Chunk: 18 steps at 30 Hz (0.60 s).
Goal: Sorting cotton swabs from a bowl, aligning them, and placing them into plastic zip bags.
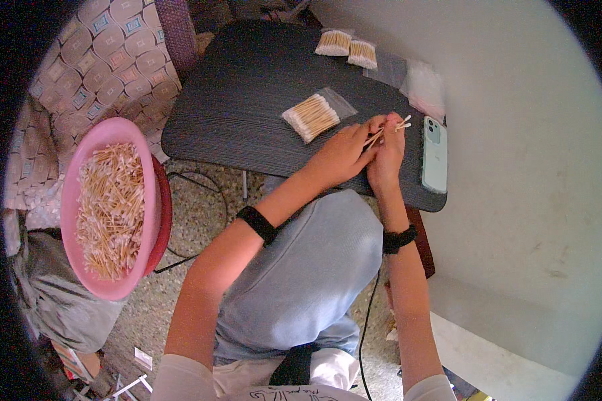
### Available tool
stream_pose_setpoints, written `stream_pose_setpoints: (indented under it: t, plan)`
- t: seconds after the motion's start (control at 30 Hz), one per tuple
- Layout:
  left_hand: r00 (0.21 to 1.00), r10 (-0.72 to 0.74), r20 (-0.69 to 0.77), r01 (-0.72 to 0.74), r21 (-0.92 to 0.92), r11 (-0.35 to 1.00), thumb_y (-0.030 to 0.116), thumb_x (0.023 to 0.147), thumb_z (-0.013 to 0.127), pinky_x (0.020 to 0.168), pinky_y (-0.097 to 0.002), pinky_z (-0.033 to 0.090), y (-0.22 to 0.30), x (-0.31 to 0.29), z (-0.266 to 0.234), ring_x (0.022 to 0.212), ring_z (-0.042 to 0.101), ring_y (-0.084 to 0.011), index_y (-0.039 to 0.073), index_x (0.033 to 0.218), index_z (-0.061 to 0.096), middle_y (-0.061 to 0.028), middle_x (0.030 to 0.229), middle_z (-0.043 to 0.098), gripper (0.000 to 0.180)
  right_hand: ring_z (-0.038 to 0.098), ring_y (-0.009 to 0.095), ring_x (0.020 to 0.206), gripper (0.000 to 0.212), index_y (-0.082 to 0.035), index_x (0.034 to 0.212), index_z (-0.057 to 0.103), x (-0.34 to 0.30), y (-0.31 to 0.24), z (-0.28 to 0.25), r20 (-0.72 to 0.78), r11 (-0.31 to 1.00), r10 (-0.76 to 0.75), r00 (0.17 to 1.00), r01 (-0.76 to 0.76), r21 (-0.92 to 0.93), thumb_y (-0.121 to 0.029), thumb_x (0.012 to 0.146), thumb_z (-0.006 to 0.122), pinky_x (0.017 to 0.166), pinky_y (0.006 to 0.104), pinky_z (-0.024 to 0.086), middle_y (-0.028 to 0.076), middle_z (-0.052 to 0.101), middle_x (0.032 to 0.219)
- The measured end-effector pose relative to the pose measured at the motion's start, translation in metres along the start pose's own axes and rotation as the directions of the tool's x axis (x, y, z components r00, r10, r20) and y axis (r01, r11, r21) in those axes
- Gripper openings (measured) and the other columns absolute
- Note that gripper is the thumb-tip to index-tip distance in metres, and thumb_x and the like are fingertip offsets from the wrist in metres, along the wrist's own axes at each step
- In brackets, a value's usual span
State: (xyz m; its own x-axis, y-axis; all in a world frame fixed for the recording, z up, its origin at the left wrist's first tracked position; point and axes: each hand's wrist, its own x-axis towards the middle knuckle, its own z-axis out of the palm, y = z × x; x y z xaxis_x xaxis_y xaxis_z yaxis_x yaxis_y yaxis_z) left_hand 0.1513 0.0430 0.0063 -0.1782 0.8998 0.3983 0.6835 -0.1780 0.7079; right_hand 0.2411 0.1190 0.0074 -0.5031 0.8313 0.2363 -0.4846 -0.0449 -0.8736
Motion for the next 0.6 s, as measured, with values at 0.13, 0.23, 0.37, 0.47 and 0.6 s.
stream_pose_setpoints:
  t: [0.13, 0.23, 0.37, 0.47, 0.6]
  plan:
    - [0.994, -0.067, 0.086, 0.075, -0.098, 0.992, 0.026, 0.093, 0.046, 0.083, -0.0473, 0.043, 0.002, 0.008, 0.005, 0.095, 0.055, -0.0416, -0.001, 0.118, 0.047, -0.0243, 0.105, 0.057, 0.037, 0.05, 0.014, 0.083, 0.015, -0.011, 0.101, 0.042, -0.001, -0.001, 0.007, -0.009, 0.987, -0.071, 0.997, 0.069, -0.143, -0.025, 0.1, 0.036, 0.079, 0.0271, 0.039, 0.009, 0.057, 0.095]
    - [0.995, 0.007, -0.102, -0.027, -0.195, 0.98, 0.024, 0.093, 0.046, 0.076, -0.049, 0.044, -0.002, 0.002, 0.009, 0.089, 0.057, -0.0421, 0.001, 0.111, 0.05, -0.0238, 0.099, 0.059, 0.029, 0.05, 0.016, 0.092, 0.014, -0.011, 0.101, 0.042, -0.001, 0.0, 0.015, 0.01, 0.979, -0.068, 0.998, 0.068, -0.191, -0.023, 0.1, 0.035, 0.086, 0.029, 0.037, 0.012, 0.057, 0.106]
    - [0.994, -0.11, -0.01, 0.107, -0.174, 0.979, 0.023, 0.093, 0.045, 0.069, -0.051, 0.044, 0.001, 0.004, 0.003, 0.083, 0.057, -0.0443, 0.003, 0.104, 0.049, -0.0244, 0.089, 0.059, 0.023, 0.047, 0.017, 0.102, 0.013, -0.011, 0.098, 0.044, 0.0, 0.002, 0.013, 0.053, 0.932, -0.165, 0.985, 0.173, -0.318, -0.021, 0.099, 0.035, 0.094, 0.0302, 0.033, 0.014, 0.054, 0.116]
    - [0.996, -0.076, -0.041, 0.069, -0.143, 0.987, 0.023, 0.094, 0.044, 0.067, -0.0525, 0.043, 0.0, 0.002, 0.002, 0.079, 0.057, -0.045, 0.002, 0.099, 0.047, -0.0249, 0.085, 0.059, 0.022, 0.046, 0.018, 0.108, 0.014, -0.01, 0.096, 0.045, -0.002, 0.001, 0.014, 0.052, 0.929, -0.163, 0.985, 0.171, -0.328, -0.021, 0.099, 0.035, 0.097, 0.0306, 0.031, 0.015, 0.053, 0.119]
    - [0.997, -0.073, -0.027, 0.069, -0.144, 0.987, 0.024, 0.095, 0.042, 0.065, -0.0536, 0.042, -0.001, 0.004, 0.0, 0.077, 0.057, -0.0452, 0.001, 0.097, 0.044, -0.025, 0.083, 0.059, 0.023, 0.047, 0.018, 0.109, 0.014, -0.01, 0.095, 0.045, -0.001, 0.003, 0.013, 0.073, 0.956, -0.125, 0.99, 0.14, -0.259, -0.02, 0.099, 0.036, 0.099, 0.0316, 0.03, 0.015, 0.053, 0.12]
